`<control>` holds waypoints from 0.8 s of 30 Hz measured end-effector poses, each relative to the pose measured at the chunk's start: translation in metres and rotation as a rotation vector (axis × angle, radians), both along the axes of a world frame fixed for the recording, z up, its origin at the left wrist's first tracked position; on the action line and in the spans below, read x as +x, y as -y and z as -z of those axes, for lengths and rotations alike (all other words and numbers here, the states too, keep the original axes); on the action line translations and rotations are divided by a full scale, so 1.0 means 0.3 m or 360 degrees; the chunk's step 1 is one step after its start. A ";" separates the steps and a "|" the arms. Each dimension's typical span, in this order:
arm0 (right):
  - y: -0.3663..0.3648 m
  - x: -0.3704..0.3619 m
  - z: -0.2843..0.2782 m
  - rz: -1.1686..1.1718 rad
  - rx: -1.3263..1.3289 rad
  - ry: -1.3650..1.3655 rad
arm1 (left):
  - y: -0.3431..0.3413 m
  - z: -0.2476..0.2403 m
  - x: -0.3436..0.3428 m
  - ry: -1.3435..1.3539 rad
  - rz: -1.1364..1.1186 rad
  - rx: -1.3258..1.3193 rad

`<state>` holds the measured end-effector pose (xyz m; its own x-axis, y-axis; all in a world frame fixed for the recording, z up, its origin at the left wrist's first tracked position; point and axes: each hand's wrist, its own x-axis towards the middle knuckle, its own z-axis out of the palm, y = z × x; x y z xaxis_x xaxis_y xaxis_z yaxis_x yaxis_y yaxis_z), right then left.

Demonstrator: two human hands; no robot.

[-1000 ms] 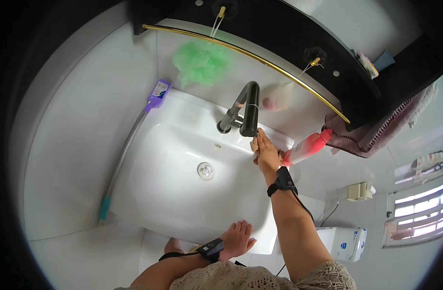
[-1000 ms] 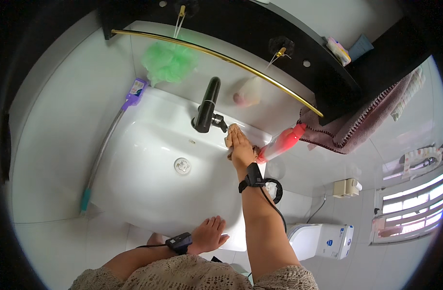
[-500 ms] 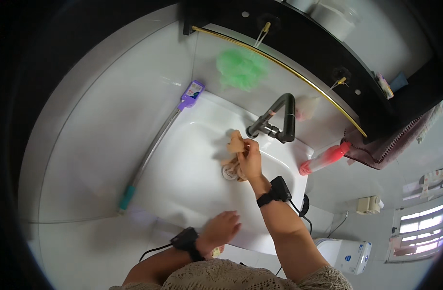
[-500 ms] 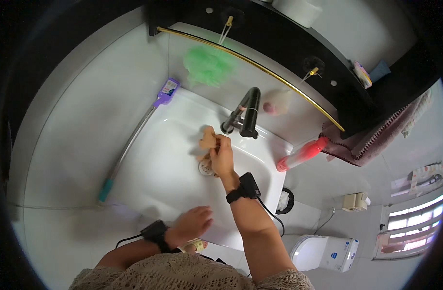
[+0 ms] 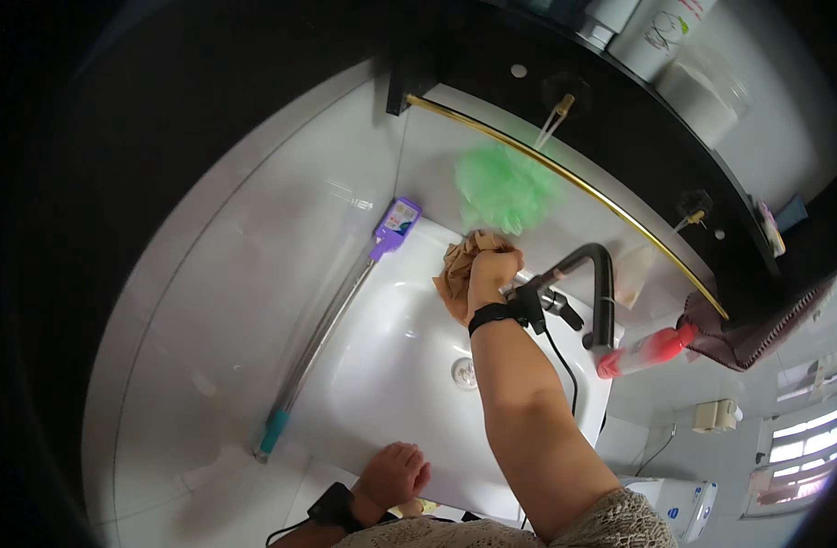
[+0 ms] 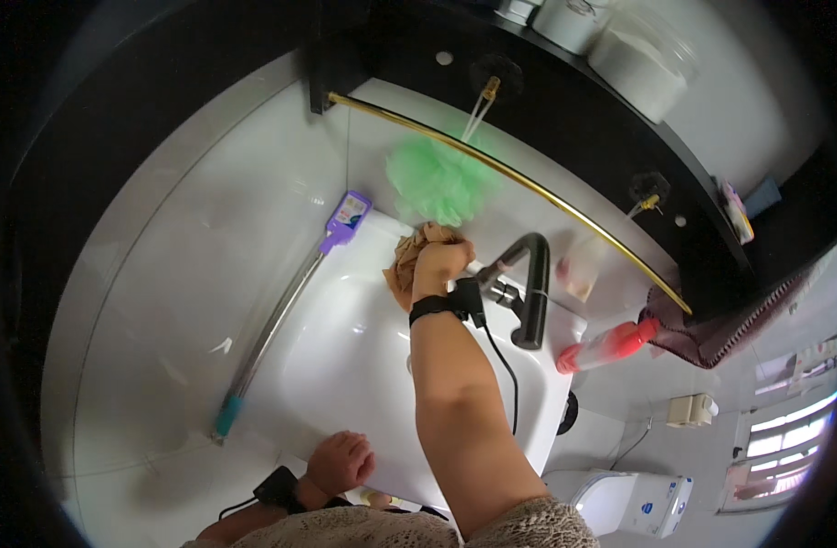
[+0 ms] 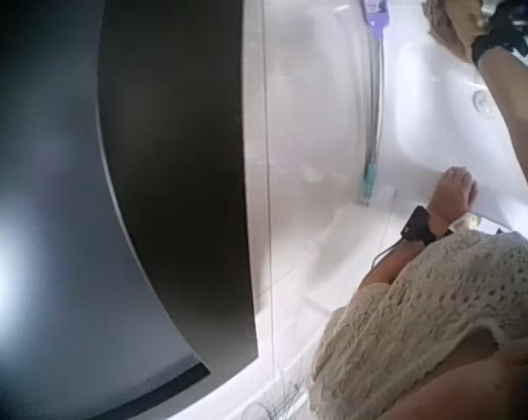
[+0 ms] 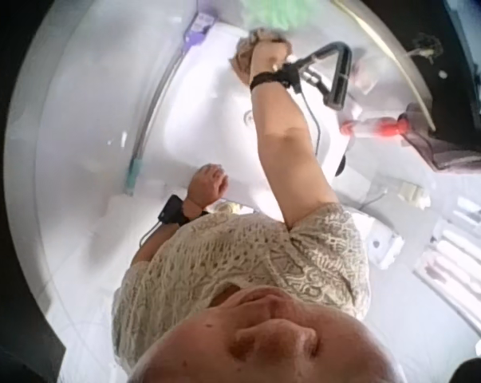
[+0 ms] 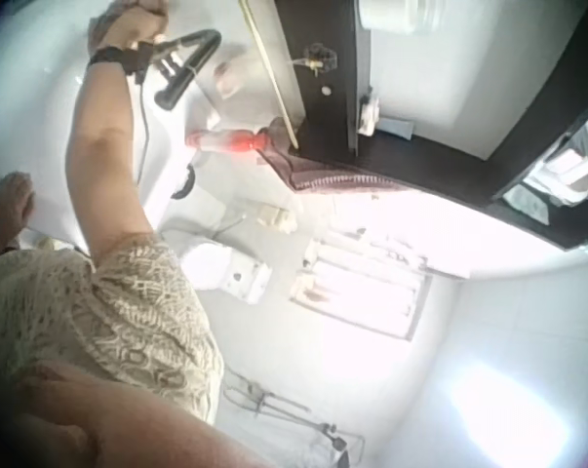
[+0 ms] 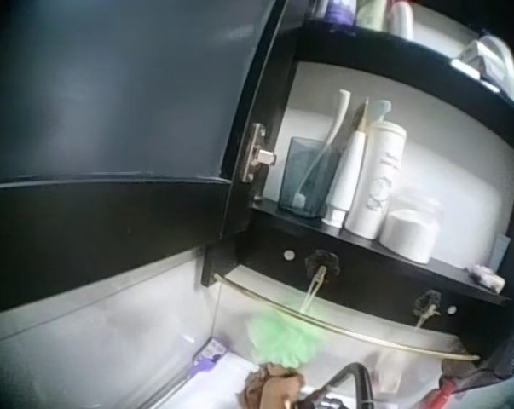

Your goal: Cleaning a bathroom sink and faucet using a cleaning cloth and a long-handled brush.

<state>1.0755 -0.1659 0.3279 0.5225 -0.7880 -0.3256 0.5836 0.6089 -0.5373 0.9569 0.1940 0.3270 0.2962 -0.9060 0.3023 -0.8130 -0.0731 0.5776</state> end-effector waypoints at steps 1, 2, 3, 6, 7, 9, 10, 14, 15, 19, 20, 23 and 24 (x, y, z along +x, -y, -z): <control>0.023 0.027 -0.018 0.0251 -0.0165 -0.0240 | 0.017 0.000 0.002 -0.0006 0.0010 -0.0012; 0.043 0.052 -0.035 0.0263 -0.0177 -0.0247 | 0.033 0.000 0.004 0.0010 0.0037 0.0001; 0.001 0.093 -0.054 0.0429 -0.0270 -0.0548 | 0.010 -0.003 -0.002 0.0020 0.0037 0.0052; 0.031 0.182 -0.134 0.0976 -0.0447 -0.0737 | 0.014 0.002 -0.005 0.0001 0.0009 0.0059; 0.046 0.170 -0.140 0.0972 -0.0446 -0.0736 | 0.016 0.000 -0.001 0.0001 0.0004 0.0060; 0.001 0.160 -0.207 0.0772 -0.0506 -0.0060 | -0.012 -0.003 0.013 0.0041 -0.0045 0.0086; -0.014 0.156 -0.250 0.0769 -0.0478 0.0103 | -0.025 -0.008 0.017 0.0044 -0.0063 0.0104; 0.522 -0.057 -0.084 0.0374 -0.1323 0.1708 | 0.077 -0.015 -0.013 0.0015 0.0119 -0.0047; 0.484 -0.014 -0.048 0.0369 -0.1288 0.1717 | 0.069 -0.008 -0.009 0.0020 0.0087 -0.0020; -0.009 0.218 -0.083 0.0987 -0.0419 -0.0800 | -0.030 0.010 0.004 0.0061 -0.0065 0.0050; 0.047 0.171 -0.016 0.0799 -0.0399 -0.0679 | -0.003 0.016 -0.007 0.0061 -0.0030 0.0010; 0.115 0.042 0.030 0.0456 -0.0268 -0.0350 | 0.051 0.004 -0.018 0.0043 0.0043 -0.0078; 0.092 0.005 0.027 0.0259 -0.0137 -0.0143 | 0.053 0.000 -0.024 0.0024 0.0044 -0.0095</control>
<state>1.0769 -0.1936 0.3198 0.3580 -0.8866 -0.2929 0.6179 0.4602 -0.6375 0.9497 0.1782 0.3270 0.2664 -0.8940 0.3602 -0.8230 -0.0165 0.5678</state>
